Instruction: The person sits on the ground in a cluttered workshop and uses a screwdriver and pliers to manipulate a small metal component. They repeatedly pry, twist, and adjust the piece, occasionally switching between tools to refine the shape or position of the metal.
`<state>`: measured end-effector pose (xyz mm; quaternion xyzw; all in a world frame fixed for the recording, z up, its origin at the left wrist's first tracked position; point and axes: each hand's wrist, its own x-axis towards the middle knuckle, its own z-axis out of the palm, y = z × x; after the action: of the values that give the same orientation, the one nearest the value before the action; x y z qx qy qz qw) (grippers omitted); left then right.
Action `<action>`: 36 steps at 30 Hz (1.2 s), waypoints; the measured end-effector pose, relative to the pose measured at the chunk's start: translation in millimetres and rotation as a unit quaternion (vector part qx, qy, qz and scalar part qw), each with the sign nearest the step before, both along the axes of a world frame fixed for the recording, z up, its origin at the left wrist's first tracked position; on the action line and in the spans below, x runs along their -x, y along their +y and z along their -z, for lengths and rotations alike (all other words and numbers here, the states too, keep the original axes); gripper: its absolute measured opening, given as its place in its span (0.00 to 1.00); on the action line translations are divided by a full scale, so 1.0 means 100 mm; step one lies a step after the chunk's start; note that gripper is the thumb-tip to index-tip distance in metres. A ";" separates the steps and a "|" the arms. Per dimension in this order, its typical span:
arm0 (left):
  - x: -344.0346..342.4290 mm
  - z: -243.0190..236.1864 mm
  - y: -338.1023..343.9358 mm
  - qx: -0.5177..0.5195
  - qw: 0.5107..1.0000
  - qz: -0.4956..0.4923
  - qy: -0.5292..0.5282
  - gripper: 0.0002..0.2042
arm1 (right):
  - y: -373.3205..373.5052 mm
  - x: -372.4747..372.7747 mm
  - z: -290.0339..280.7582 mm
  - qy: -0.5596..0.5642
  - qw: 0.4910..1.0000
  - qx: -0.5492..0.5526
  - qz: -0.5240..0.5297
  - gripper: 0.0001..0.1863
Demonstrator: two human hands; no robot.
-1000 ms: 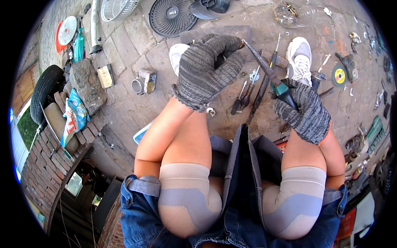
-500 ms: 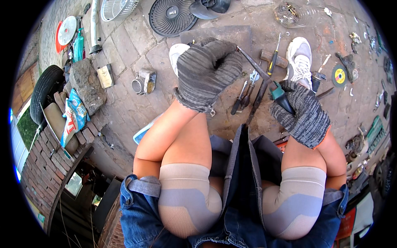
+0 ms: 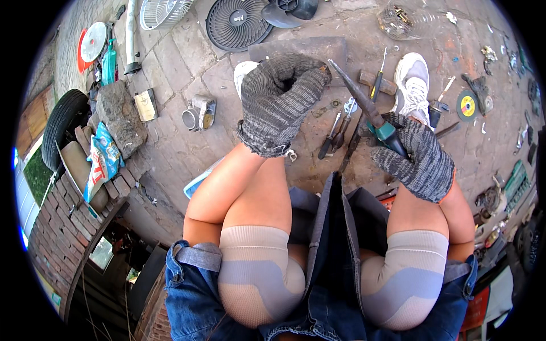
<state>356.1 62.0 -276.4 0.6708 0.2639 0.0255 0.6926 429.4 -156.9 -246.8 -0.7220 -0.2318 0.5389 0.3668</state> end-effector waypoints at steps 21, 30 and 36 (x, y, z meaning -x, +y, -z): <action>0.00 -0.02 0.03 -0.312 0.945 0.070 -0.061 0.08 | 0.03 0.07 0.10 -0.209 0.977 -0.020 -0.034 0.13; 0.07 -0.03 0.08 0.229 0.973 -0.032 0.012 0.07 | 0.03 -0.01 0.08 -0.446 0.892 -0.022 -0.076 0.16; 0.11 0.01 0.13 0.356 0.935 -0.013 -0.004 0.05 | 0.00 0.05 0.12 -0.376 0.925 -0.035 -0.037 0.16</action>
<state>345.4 74.9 -277.8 0.3772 0.2618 -0.0586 0.8865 424.5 -156.6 -258.5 -0.8490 -0.3978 0.2328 0.2582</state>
